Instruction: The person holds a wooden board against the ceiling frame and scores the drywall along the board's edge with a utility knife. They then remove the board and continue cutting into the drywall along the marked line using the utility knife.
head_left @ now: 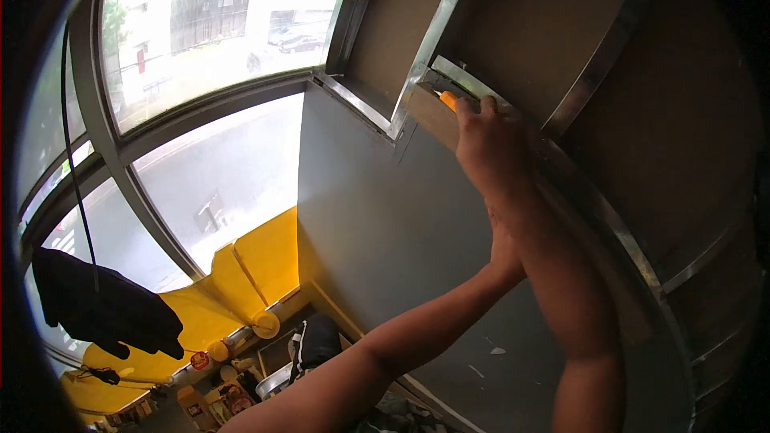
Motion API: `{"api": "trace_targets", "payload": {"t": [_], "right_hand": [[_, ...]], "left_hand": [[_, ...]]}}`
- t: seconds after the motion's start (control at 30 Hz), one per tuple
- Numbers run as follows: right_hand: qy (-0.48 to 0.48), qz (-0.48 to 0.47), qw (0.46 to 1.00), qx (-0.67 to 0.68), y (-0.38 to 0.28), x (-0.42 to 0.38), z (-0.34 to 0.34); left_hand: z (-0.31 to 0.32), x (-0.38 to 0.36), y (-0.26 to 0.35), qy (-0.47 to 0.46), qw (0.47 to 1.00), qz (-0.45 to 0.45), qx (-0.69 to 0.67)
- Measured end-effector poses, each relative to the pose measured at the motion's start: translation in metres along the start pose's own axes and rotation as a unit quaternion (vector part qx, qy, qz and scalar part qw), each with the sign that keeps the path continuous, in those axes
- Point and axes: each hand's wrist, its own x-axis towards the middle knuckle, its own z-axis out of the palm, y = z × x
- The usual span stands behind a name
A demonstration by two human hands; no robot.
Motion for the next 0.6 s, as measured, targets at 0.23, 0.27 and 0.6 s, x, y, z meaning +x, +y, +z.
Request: {"api": "trace_targets", "payload": {"t": [0.23,0.27,0.6], "right_hand": [[0.0,0.021,1.0,-0.019,-0.01,0.005,-0.003],[-0.013,0.019,0.999,-0.031,-0.012,0.005,-0.004],[-0.007,0.019,0.998,-0.061,-0.017,0.008,-0.001]], "left_hand": [[0.008,-0.006,-0.028,-0.006,1.0,-0.013,-0.004],[0.01,-0.007,-0.034,-0.005,1.0,-0.019,-0.016],[0.004,-0.003,-0.013,0.0,0.996,0.02,-0.088]]}}
